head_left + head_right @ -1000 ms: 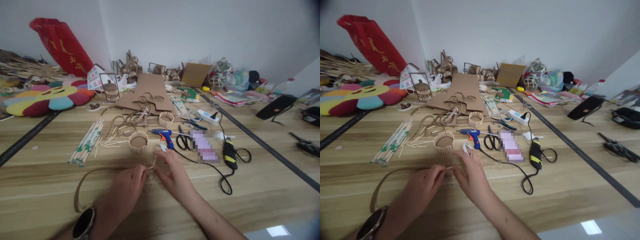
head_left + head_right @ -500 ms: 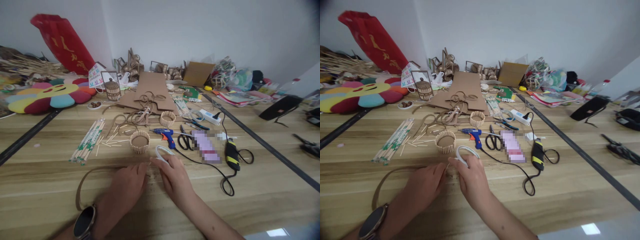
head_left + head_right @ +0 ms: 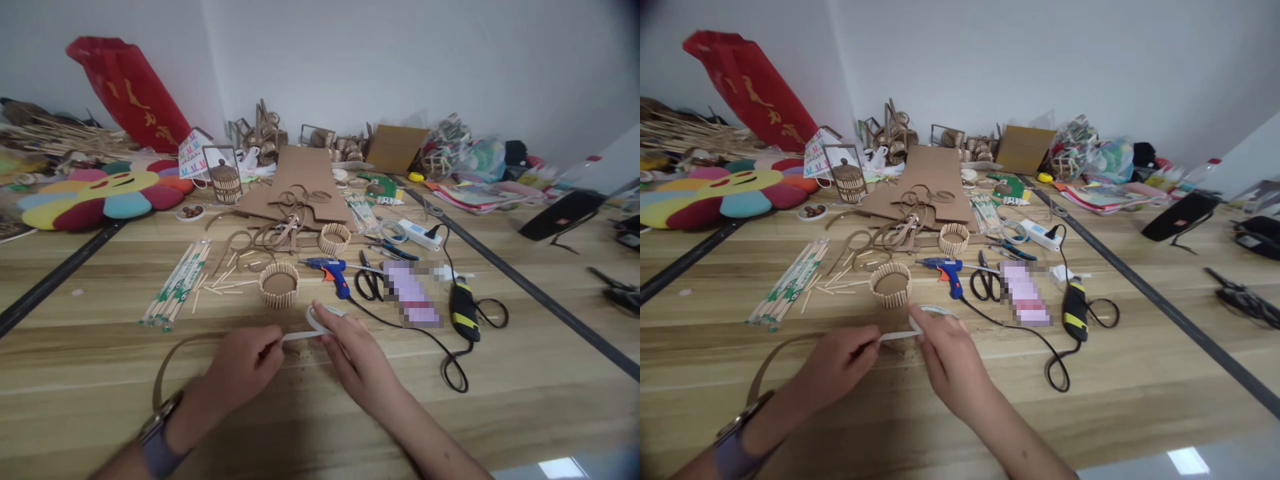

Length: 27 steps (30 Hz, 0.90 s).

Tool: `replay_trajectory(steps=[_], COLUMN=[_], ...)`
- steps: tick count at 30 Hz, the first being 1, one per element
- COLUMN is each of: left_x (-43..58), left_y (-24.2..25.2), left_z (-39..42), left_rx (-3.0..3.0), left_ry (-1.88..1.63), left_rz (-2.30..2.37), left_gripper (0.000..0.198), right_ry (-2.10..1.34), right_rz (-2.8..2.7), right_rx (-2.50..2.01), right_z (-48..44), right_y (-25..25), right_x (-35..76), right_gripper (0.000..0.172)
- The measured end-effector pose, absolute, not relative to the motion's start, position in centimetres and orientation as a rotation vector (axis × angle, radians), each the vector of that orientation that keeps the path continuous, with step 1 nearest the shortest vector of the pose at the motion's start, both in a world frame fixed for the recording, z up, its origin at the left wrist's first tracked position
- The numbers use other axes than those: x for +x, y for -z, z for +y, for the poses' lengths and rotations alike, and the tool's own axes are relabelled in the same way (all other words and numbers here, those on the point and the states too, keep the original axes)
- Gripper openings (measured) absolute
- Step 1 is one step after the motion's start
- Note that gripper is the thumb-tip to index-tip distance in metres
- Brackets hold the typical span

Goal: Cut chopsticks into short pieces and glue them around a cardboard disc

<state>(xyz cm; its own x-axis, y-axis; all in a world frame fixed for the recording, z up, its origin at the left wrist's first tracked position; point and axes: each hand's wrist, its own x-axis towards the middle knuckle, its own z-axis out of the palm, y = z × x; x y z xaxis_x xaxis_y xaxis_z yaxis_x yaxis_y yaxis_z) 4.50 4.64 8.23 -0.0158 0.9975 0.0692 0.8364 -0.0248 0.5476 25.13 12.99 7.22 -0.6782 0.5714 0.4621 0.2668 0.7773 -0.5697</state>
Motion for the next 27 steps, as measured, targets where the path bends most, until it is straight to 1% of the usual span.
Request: replay_trajectory(steps=[2,4,7,10,12,14,15,16,17,19,20,23,25,27], left_x=[3.9,3.5,3.5,3.2,2.0,0.3,-0.5,-1.2,-1.7,-1.8,-1.5,-0.3,0.3,0.4], left_y=[-8.9,-9.5,-10.0,-10.3,-10.3,-10.4,-10.5,-10.4,-10.4,-10.1,-9.8,-9.1,-8.7,-8.3], left_z=[4.7,4.7,4.6,4.7,4.9,5.1,5.3,5.4,5.5,5.7,5.9,6.1,6.2,6.1], left_rx=[1.867,1.810,1.672,1.493,1.332,1.087,1.006,0.965,0.928,0.895,0.893,0.890,0.860,0.830], left_ry=[-0.729,-0.818,-0.953,-1.084,-1.309,-1.707,-1.822,-1.859,-1.878,-1.785,-1.714,-1.527,-1.487,-1.478], left_rz=[1.855,1.824,1.822,1.813,1.831,1.857,1.865,1.865,1.866,1.856,1.835,1.732,1.689,1.678], left_gripper=[0.027,0.027,0.027,0.026,0.024,0.022,0.023,0.023,0.019,0.016,0.018,0.035,0.043,0.046], right_ry=[-0.726,-0.802,-0.851,-0.888,-0.894,-0.915,-0.938,-0.967,-0.994,-1.017,-1.019,-1.039,-1.059,-1.059], right_rz=[-2.322,-2.324,-2.295,-2.258,-2.215,-2.126,-2.076,-2.039,-2.020,-2.020,-2.028,-2.001,-1.973,-1.969], right_rx=[-0.595,-0.572,-0.574,-0.607,-0.659,-0.762,-0.811,-0.841,-0.845,-0.817,-0.809,-0.828,-0.853,-0.864], right_z=[12.8,12.4,11.8,11.8,12.3,13.1,13.5,13.9,14.2,14.4,14.4,14.3,14.3,14.2], right_y=[-7.5,-7.8,-8.0,-8.1,-8.0,-7.9,-7.9,-7.8,-7.8,-7.7,-7.6,-7.2,-6.8,-6.4], right_x=[25.2,25.1,24.7,24.6,25.1,25.8,26.2,26.4,26.6,26.5,26.3,25.9,25.9,26.1], right_gripper=[0.047,0.038,0.023,0.015,0.011,0.008,0.008,0.009,0.011,0.014,0.014,0.015,0.016,0.017])
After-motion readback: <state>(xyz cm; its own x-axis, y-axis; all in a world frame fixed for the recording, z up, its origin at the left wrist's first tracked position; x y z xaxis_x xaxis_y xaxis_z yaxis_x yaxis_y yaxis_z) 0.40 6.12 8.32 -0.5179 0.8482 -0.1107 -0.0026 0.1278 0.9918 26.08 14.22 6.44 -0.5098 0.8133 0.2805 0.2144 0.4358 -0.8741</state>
